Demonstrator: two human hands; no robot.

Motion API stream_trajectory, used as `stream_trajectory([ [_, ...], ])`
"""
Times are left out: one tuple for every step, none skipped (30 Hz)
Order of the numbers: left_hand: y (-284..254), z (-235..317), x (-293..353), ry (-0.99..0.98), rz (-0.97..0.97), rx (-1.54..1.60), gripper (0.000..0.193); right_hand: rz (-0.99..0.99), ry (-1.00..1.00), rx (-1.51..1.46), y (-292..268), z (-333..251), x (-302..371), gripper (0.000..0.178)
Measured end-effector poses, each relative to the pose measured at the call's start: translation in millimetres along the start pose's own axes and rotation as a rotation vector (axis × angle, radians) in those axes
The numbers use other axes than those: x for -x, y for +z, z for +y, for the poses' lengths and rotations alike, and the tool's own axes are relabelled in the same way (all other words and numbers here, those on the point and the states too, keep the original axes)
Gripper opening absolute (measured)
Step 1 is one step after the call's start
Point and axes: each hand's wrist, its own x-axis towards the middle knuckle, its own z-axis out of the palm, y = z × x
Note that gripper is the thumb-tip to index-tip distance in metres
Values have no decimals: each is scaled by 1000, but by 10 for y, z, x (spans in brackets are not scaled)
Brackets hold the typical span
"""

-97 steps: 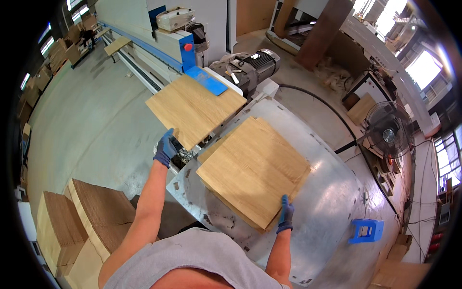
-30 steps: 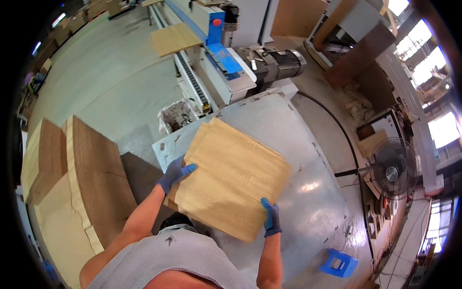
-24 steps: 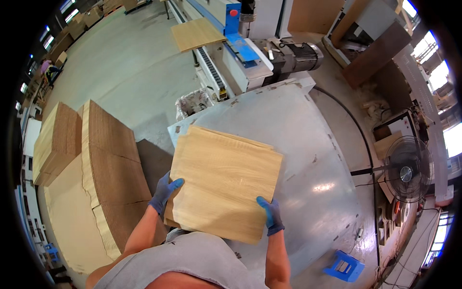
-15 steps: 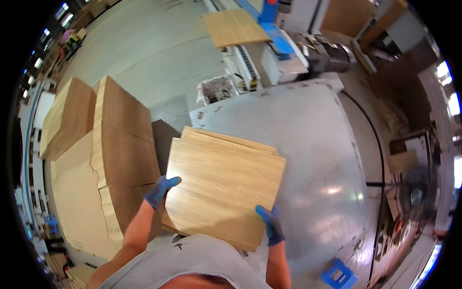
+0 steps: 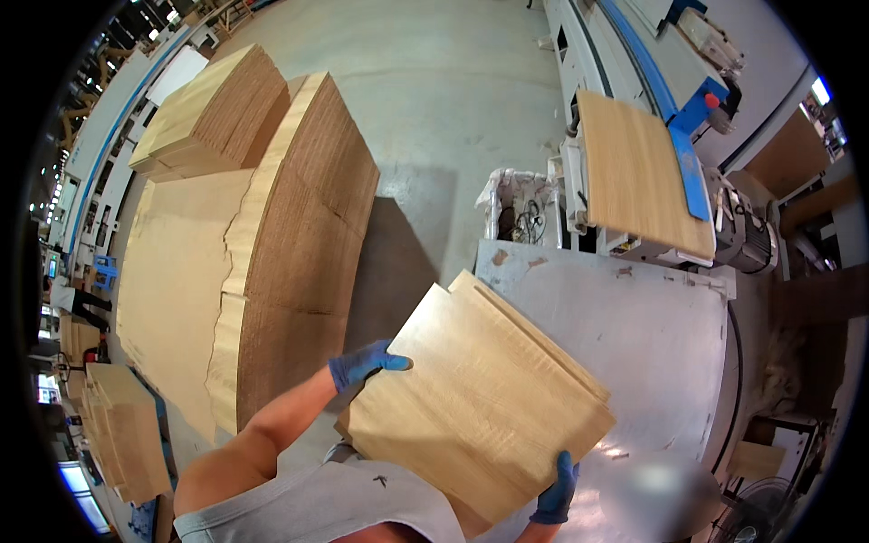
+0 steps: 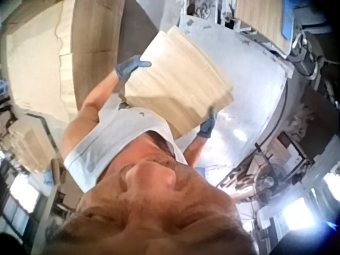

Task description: The person collects wooden panels from a processing machine, stacks them on a work table by hand, and carries the stacked panels to stack them onto a pallet.

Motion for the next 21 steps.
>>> stream_trajectory([
  [-9,2,-34,12,-9,-6,74,-2,-15,-2,35,-1,-6,58],
  [33,-35,-16,34,27,-39,74,15,-45,35,40,-21,23,60],
  [69,-55,-2,57,63,-73,74,33,-74,71,28,-46,55,62],
  [92,-49,1,66,57,-75,74,32,-85,71,-4,-82,88,62],
  [147,7,47,109,62,-140,74,49,-161,68,-45,-122,137,65],
  [215,53,104,152,68,-206,73,65,-236,63,-98,-165,192,68],
  [308,74,159,159,68,-208,73,61,-242,61,-169,-231,261,68],
  [424,118,199,310,68,-222,72,90,-371,86,-250,-323,307,69],
  [575,152,248,457,66,-231,72,123,-496,114,-388,-401,339,71],
  [714,217,324,466,64,-234,72,119,-505,110,-529,-455,354,71],
  [878,323,421,518,33,-308,82,114,-647,52,-722,-495,375,70],
  [996,354,490,568,1,-383,94,110,-787,-6,-928,-534,397,70],
  [1065,337,481,577,-20,-395,94,123,-806,-16,-1246,-525,355,70],
  [1107,282,484,624,-45,-471,99,160,-840,-37,-1465,-518,364,70],
  [1142,217,471,670,-74,-546,105,202,-867,-65,-1669,-508,282,70],
  [1139,112,432,657,-112,-558,105,246,-881,-85,-1815,-446,237,70],
  [1103,1,361,807,-111,-691,105,278,-889,-102,-1940,-381,192,69],
  [1061,-138,286,891,-91,-814,98,301,-897,-121,-2035,-328,120,69],
  [1004,-274,200,981,-67,-954,92,319,-900,-135,-2133,-272,76,69],
  [986,-368,162,1012,-68,-1001,86,338,-900,-149,-2204,-205,56,69],
  [990,-455,98,1021,-78,-1016,80,355,-904,-159,-2286,-190,37,69],
])
